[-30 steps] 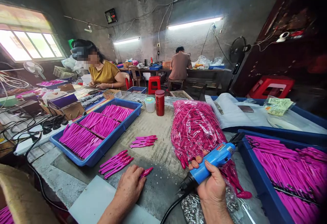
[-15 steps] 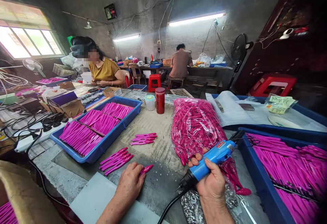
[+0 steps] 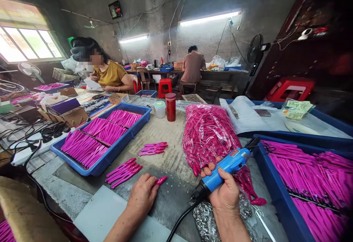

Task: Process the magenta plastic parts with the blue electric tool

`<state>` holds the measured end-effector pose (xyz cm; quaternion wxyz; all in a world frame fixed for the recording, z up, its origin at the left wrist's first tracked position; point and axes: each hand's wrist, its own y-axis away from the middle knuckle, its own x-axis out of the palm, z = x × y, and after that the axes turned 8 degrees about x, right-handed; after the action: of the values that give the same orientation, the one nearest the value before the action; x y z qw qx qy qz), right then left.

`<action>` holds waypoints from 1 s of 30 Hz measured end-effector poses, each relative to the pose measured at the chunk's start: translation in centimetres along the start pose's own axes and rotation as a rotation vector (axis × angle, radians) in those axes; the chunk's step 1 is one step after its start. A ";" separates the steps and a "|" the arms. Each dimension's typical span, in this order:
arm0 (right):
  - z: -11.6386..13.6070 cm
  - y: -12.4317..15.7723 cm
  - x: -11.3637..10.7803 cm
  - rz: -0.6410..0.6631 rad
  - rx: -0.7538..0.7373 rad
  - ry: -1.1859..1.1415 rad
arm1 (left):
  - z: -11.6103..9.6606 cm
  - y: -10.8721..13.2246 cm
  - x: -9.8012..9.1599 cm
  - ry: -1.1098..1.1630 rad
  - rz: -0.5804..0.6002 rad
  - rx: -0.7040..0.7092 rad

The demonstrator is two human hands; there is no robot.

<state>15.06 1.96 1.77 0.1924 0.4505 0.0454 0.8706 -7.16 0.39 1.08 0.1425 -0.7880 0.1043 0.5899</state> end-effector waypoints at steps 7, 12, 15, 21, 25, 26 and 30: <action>0.2 0.2 0.3 -0.036 0.026 -0.012 | -0.9 -0.5 1.0 -0.003 -0.033 0.097; 0.2 0.2 0.4 -0.034 0.009 -0.005 | -1.3 -0.5 1.2 0.007 0.001 0.108; 0.2 0.2 0.4 -0.038 0.010 -0.007 | -1.5 -0.6 1.3 -0.018 0.009 0.102; 0.3 0.2 0.5 -0.032 0.002 -0.007 | -1.2 -0.5 1.5 -0.014 -0.006 0.121; 0.5 0.4 0.8 -0.053 0.024 -0.027 | -1.1 -0.5 1.5 0.004 -0.013 0.138; 0.5 0.4 0.8 -0.055 0.028 -0.029 | -1.1 -0.5 1.5 0.007 -0.008 0.136; 0.5 0.3 0.8 -0.050 0.029 -0.026 | -1.3 -0.7 1.4 -0.020 0.039 0.104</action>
<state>14.93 1.91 2.78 0.2081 0.4632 0.0671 0.8588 -5.34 0.58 0.19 0.1728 -0.7715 0.1485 0.5940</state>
